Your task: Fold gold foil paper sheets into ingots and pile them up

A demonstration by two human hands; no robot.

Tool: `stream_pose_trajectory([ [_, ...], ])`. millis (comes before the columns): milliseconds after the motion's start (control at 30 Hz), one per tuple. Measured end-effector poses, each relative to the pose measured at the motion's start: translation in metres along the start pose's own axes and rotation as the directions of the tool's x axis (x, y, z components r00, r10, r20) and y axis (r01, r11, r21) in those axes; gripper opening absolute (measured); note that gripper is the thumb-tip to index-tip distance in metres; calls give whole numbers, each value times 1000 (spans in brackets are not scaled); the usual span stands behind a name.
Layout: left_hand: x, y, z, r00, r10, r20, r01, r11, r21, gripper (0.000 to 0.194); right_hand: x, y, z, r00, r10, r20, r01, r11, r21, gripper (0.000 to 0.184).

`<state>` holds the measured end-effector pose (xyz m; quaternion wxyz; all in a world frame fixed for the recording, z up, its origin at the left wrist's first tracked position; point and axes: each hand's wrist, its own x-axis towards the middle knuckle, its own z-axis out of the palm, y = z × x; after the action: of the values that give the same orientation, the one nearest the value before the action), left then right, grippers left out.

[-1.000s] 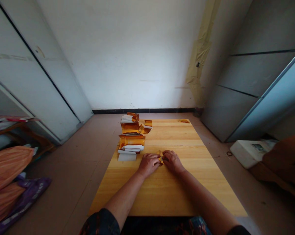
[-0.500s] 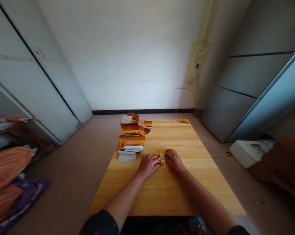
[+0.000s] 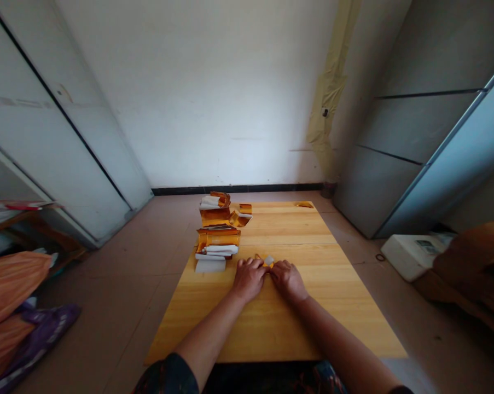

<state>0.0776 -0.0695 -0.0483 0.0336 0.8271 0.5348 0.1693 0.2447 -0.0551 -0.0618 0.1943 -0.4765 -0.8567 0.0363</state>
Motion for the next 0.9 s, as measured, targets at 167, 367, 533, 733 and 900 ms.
stream_pose_trajectory([
  [167, 8, -12, -12, 987, 133, 91, -136, 990, 31, 26, 2, 5, -9, 993, -89, 79, 97, 990, -105, 23],
  [367, 14, -8, -4, 987, 126, 102, -137, 985, 105, 26, 1, 14, -14, 990, -111, 85, 119, 988, -96, 25],
  [533, 14, -2, -3, 990, 106, 92, -118, 984, 131, 23, 1, 15, -19, 991, -113, 74, 119, 989, -86, 25],
  [733, 16, -9, -2, 978, 197, 66, -207, 956, 207, 22, 3, 10, -20, 994, -74, 76, 82, 991, -108, 19],
  [900, 15, -12, 1, 964, 264, -5, -255, 935, 246, 21, 2, 2, -18, 999, -20, 49, 26, 992, -120, 12],
])
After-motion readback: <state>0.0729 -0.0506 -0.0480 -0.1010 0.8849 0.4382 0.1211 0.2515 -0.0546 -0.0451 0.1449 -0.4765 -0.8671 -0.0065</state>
